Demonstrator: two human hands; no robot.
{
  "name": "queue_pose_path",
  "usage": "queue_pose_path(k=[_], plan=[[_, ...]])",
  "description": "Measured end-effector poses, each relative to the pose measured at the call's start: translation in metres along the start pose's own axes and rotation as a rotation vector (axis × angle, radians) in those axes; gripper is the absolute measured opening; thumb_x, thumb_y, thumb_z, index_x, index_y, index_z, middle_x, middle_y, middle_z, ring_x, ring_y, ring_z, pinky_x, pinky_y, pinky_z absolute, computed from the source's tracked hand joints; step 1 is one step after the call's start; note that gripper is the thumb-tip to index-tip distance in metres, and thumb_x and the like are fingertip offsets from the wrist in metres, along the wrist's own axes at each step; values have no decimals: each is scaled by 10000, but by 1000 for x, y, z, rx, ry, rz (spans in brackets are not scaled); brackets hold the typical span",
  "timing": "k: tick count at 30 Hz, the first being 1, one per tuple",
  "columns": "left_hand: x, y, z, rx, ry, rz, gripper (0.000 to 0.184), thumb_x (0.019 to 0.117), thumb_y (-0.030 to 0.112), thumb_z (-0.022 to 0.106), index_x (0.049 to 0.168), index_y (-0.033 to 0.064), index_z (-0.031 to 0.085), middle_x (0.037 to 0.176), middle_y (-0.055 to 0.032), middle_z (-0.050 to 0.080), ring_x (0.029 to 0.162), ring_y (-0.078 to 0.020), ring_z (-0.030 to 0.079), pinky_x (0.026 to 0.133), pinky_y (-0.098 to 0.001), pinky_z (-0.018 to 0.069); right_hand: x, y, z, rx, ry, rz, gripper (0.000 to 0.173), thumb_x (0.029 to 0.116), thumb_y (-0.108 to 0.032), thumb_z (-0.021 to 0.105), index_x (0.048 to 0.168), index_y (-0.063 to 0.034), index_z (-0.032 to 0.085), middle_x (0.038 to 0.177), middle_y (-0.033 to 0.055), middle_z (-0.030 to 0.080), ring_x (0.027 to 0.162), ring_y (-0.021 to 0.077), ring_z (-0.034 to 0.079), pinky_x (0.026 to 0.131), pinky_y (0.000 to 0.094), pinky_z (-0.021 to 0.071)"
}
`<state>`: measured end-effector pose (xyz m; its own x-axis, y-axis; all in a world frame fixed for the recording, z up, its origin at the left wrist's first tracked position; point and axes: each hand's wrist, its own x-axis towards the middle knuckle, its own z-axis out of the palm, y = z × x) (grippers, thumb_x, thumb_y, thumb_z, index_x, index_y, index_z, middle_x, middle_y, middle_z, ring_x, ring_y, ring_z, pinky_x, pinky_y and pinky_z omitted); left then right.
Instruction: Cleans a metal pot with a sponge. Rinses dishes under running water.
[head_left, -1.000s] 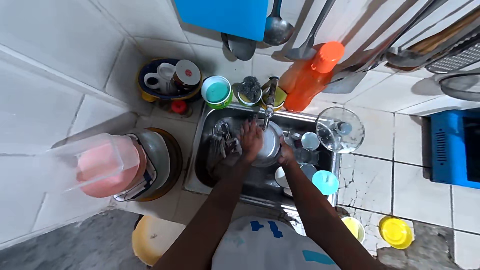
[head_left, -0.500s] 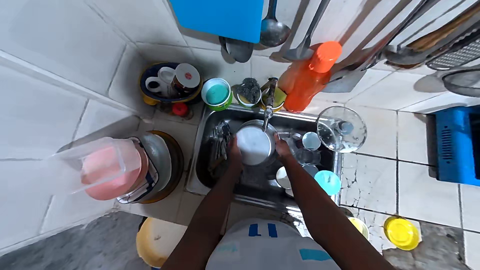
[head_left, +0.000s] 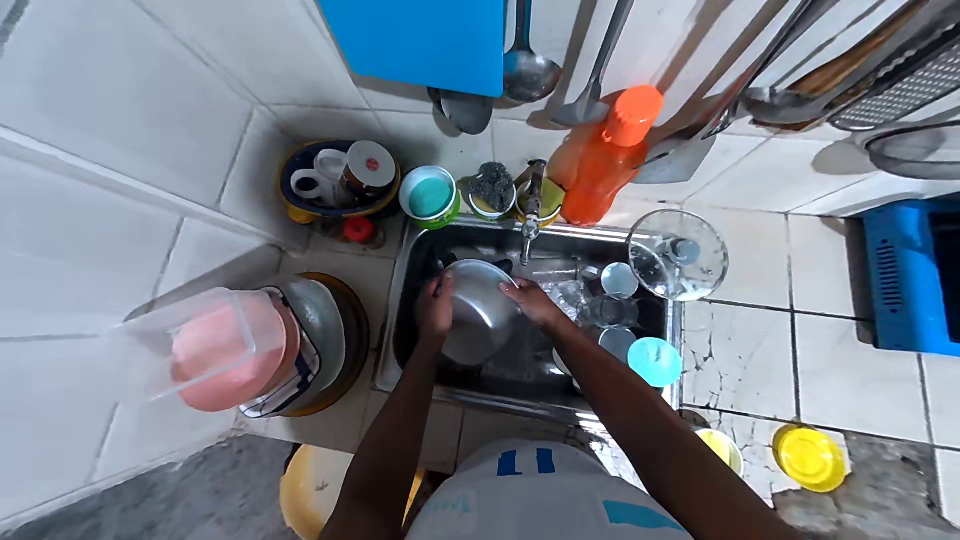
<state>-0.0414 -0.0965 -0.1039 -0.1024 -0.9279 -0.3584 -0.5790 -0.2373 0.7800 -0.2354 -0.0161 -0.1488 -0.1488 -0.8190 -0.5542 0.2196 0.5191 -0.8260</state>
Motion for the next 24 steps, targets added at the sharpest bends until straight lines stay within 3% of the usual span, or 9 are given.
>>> queue_pose_path(k=[3,5,9,11,13,15,19,23,24], plan=[[-13,12,-23,-149,-56,-90,516,1094,443,434,1324,40,658,1357,-151,649,1299,-253,582,1116,-478,437,-43,-48,15,-47,-164,-69,303,917,-111,759,1173,20,664,1026,108,721,925,134,691,889,337,578],[-22,18,-29,-202,-120,-153,618,1088,537,363,1406,63,601,1455,-117,591,1370,-224,529,1146,-473,411,-63,-73,24,-266,-241,-119,323,901,-155,779,1154,5,658,1017,106,699,925,146,667,884,357,559],[-45,25,-9,-366,-217,-155,679,1087,574,273,1499,75,479,1484,-147,539,1367,-220,518,1129,-455,448,-92,-100,57,-984,-276,-170,334,1019,-246,610,1259,-15,632,1103,238,689,1066,399,669,938,602,516],[-57,32,7,-529,-217,-228,537,1107,435,387,1470,54,494,1425,-135,581,1296,-186,567,1087,-406,480,-98,-97,74,-1176,-246,-131,355,1029,-183,545,1336,-9,578,1154,273,681,1109,463,660,908,653,516],[-62,37,25,-613,-89,-311,317,1077,190,495,1308,-17,562,1149,-147,655,1001,-177,645,876,-348,548,-94,-81,85,-1227,-194,-103,395,1034,-128,472,1406,-9,532,1183,264,682,1098,463,669,879,647,532],[-58,37,30,-466,48,-349,374,977,-5,564,1347,-53,542,1178,-203,630,1001,-234,621,874,-378,528,-88,-53,86,-1185,-165,-151,467,1035,-86,451,1497,-19,461,1212,257,682,1088,448,684,887,619,545],[-27,16,31,-437,136,-128,625,825,-193,613,1419,-23,519,1231,-220,641,1027,-233,654,857,-379,569,-57,15,43,-1052,-381,-336,661,978,-73,569,1600,-109,348,1408,213,604,1294,398,589,1112,584,437],[-1,9,9,-214,-135,51,616,870,-123,623,1448,81,552,1330,-151,650,1147,-227,664,945,-432,575,1,33,-33,-1428,-560,-496,590,979,-176,658,1533,-100,472,1582,226,432,1493,414,365,1249,601,217],[2,15,5,-153,-190,55,610,877,-115,624,1445,97,559,1350,-140,643,1172,-228,656,964,-444,568,9,23,-44,-1456,-475,-456,520,983,-120,637,1490,-82,528,1558,220,464,1478,399,395,1234,578,272]])
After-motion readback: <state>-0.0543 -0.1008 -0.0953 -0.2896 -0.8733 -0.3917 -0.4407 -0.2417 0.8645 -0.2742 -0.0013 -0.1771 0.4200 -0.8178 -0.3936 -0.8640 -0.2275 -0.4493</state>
